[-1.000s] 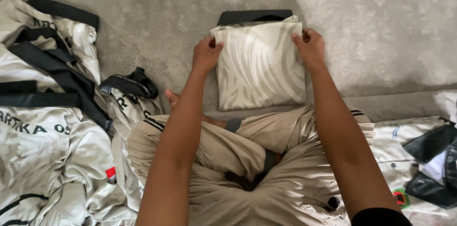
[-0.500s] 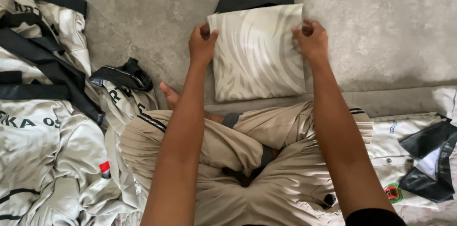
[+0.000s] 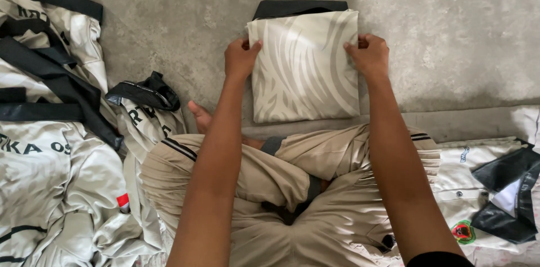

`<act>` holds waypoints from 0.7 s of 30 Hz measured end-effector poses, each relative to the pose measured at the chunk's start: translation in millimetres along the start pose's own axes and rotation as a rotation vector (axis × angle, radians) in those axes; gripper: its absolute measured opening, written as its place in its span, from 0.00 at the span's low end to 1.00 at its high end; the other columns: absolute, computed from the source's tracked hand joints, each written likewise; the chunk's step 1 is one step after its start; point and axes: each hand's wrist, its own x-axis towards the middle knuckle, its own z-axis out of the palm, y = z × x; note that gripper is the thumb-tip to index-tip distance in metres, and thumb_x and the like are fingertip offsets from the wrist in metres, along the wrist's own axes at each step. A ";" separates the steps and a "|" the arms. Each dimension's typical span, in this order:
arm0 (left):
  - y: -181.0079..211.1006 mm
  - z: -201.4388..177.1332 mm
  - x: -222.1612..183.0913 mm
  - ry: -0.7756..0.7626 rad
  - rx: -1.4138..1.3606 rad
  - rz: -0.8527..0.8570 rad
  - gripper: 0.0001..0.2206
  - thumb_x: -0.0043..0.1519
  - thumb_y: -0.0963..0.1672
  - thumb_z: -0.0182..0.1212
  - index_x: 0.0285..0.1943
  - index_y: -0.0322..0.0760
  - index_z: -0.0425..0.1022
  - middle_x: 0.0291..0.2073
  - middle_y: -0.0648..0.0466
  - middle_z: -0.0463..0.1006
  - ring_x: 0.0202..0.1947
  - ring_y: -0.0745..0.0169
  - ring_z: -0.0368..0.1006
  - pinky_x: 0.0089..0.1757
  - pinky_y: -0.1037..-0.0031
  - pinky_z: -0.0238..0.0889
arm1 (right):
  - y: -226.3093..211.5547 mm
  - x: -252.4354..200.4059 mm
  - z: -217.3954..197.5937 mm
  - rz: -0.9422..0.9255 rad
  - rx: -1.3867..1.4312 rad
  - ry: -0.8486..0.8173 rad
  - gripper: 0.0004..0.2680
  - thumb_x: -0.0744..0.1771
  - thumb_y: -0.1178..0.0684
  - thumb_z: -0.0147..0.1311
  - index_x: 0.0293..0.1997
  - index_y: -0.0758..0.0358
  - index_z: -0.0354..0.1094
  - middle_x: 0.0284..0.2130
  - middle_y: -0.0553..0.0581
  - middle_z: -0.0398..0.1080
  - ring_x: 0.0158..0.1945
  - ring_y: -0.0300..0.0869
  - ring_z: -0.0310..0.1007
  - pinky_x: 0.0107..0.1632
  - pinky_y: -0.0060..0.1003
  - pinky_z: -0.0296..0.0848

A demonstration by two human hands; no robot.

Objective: Folding printed shirts on the floor and stacking them

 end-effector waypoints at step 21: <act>10.7 6.2 6.0 -0.005 -0.313 0.075 0.12 0.60 0.46 0.55 0.47 0.35 0.72 0.37 0.49 0.76 0.39 0.59 0.72 0.41 0.67 0.66 | 41.6 23.8 35.9 -0.102 0.447 -0.086 0.08 0.67 0.55 0.47 0.48 0.66 0.65 0.32 0.58 0.68 0.37 0.43 0.67 0.39 0.37 0.68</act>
